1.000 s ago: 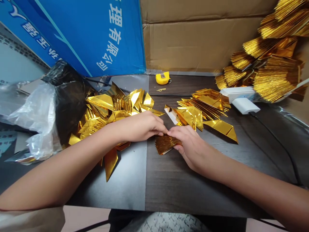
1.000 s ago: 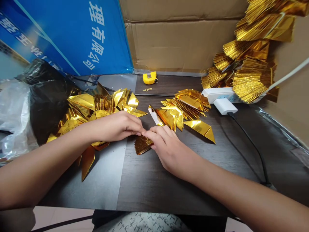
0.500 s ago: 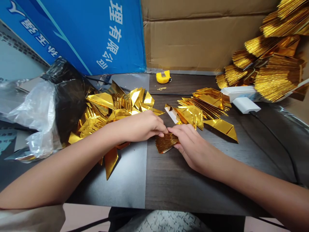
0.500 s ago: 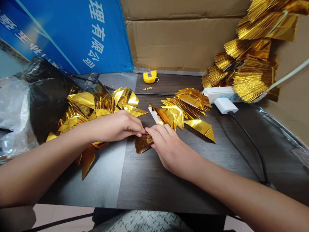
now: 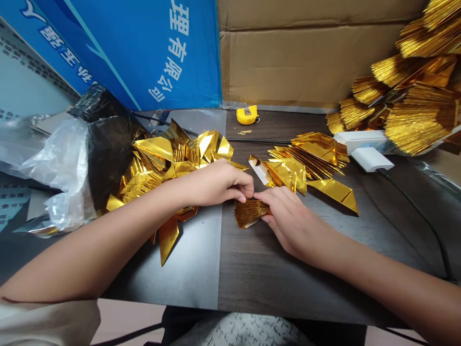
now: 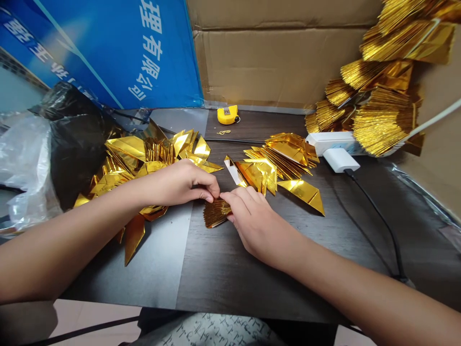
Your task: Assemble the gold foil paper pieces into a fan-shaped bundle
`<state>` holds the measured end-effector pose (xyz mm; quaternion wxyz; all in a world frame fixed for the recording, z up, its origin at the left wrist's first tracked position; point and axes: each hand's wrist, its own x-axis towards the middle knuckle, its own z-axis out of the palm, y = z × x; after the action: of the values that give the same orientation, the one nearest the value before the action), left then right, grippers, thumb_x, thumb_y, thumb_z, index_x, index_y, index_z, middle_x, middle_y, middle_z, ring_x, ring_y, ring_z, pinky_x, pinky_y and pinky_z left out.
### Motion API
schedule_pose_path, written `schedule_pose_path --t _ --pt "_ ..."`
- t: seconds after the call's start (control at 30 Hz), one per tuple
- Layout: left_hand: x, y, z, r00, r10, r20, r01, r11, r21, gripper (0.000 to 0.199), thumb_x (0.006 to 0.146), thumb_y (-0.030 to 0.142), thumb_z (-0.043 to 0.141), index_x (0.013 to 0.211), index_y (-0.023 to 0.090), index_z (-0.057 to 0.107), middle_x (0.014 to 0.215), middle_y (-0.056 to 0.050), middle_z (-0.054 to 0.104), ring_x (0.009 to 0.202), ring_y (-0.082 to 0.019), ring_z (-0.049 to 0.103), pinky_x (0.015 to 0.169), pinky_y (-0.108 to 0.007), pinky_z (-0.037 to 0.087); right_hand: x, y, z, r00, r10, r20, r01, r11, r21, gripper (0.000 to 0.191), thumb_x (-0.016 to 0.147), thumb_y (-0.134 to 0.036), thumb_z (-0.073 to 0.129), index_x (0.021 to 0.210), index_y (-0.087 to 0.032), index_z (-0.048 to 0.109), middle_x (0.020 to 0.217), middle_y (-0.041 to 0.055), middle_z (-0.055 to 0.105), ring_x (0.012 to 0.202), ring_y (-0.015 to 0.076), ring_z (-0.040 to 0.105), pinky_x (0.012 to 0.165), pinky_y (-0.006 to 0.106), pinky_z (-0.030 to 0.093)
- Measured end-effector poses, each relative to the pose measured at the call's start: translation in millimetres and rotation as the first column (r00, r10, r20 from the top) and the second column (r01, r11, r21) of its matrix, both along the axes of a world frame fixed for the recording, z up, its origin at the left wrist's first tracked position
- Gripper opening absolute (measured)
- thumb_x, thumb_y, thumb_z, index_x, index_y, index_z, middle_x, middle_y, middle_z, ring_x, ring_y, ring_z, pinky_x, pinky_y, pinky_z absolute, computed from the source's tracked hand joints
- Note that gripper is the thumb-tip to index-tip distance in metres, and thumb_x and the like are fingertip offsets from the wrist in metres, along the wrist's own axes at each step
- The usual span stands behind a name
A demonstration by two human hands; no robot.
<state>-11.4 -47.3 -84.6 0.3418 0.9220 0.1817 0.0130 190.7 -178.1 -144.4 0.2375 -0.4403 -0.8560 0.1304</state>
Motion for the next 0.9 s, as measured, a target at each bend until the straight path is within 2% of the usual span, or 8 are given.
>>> schedule_pose_path --t 0.17,0.3,0.53,0.63,0.7,0.77,0.83,0.9 --pt "0 1 -1.7 1.0 -0.012 0.002 0.012 0.999 -0.043 0.005 0.085 0.014 0.071 0.086 0.019 0.073 0.077 0.005 0.073 0.069 -0.007 0.065 0.068 -0.02 0.043 1 1 -5.6 0.999 0.013 -0.038 -0.013 1.0 0.015 0.035 0.097 -0.007 0.044 0.131 -0.018 0.045 0.119 0.0154 0.059 0.107 0.0295 0.057 0.091 0.052 0.052" --pt "0 2 -3.0 1.0 -0.006 0.022 0.007 0.997 -0.073 0.006 0.084 0.012 0.072 0.086 0.018 0.073 0.077 0.005 0.073 0.071 -0.007 0.066 0.069 -0.019 0.043 1 1 -7.6 1.0 -0.012 -0.005 0.012 1.0 0.028 0.032 0.097 -0.007 0.044 0.127 -0.019 0.044 0.116 0.0146 0.059 0.104 0.0287 0.056 0.086 0.049 0.051" --pt "-1 2 -0.6 0.999 -0.034 -0.001 0.033 0.994 -0.105 0.004 0.086 0.014 0.07 0.086 0.017 0.071 0.08 0.004 0.074 0.072 -0.008 0.066 0.069 -0.019 0.045 1 1 -0.3 0.999 0.032 -0.032 -0.032 0.999 -0.001 0.023 0.099 -0.006 0.043 0.117 -0.019 0.048 0.11 0.0124 0.06 0.102 0.0271 0.056 0.089 0.048 0.051" --pt "0 2 -2.1 0.999 0.018 0.047 -0.02 0.999 0.031 0.006 0.091 0.017 0.065 0.091 0.017 0.071 0.085 0.001 0.073 0.077 -0.01 0.066 0.075 -0.022 0.046 1 3 2.3 0.998 0.034 -0.057 -0.033 0.999 0.018 0.022 0.099 -0.005 0.044 0.115 -0.018 0.049 0.109 0.0117 0.06 0.1 0.0266 0.056 0.088 0.047 0.052" --pt "3 3 -6.7 0.986 0.092 0.139 -0.114 0.981 0.159 0.011 0.093 0.016 0.061 0.101 0.015 0.069 0.097 -0.003 0.072 0.09 -0.013 0.066 0.084 -0.026 0.049 1 3 3.5 0.997 0.03 -0.073 -0.028 0.999 0.026 0.021 0.098 -0.005 0.045 0.113 -0.018 0.05 0.106 0.0113 0.061 0.097 0.0261 0.057 0.086 0.046 0.053" --pt "8 5 -14.6 0.964 0.136 0.227 -0.193 0.948 0.253 0.025 0.093 0.013 0.057 0.117 0.015 0.064 0.115 -0.008 0.068 0.109 -0.017 0.063 0.097 -0.031 0.05 1 4 4.5 0.996 0.028 -0.081 -0.025 0.999 0.035 0.02 0.097 -0.004 0.046 0.112 -0.017 0.051 0.103 0.0113 0.061 0.094 0.0259 0.057 0.084 0.045 0.053" --pt "13 8 -24.9 0.953 0.129 0.272 -0.217 0.921 0.323 0.04 0.093 0.008 0.054 0.132 0.016 0.057 0.131 -0.011 0.061 0.124 -0.02 0.057 0.108 -0.037 0.047 1 3 5.4 0.996 0.03 -0.084 -0.026 0.999 0.048 0.019 0.097 -0.004 0.046 0.111 -0.016 0.052 0.102 0.0115 0.061 0.092 0.0259 0.057 0.082 0.045 0.054" --pt "19 12 -35.7 0.949 0.1 0.298 -0.213 0.901 0.379 0.05 0.092 0.006 0.054 0.14 0.018 0.05 0.139 -0.012 0.055 0.13 -0.021 0.053 0.114 -0.042 0.044 1 3 6.0 0.996 0.037 -0.084 -0.033 0.998 0.054 0.018 0.097 -0.005 0.046 0.111 -0.016 0.052 0.1 0.0116 0.061 0.091 0.0259 0.056 0.081 0.045 0.054"
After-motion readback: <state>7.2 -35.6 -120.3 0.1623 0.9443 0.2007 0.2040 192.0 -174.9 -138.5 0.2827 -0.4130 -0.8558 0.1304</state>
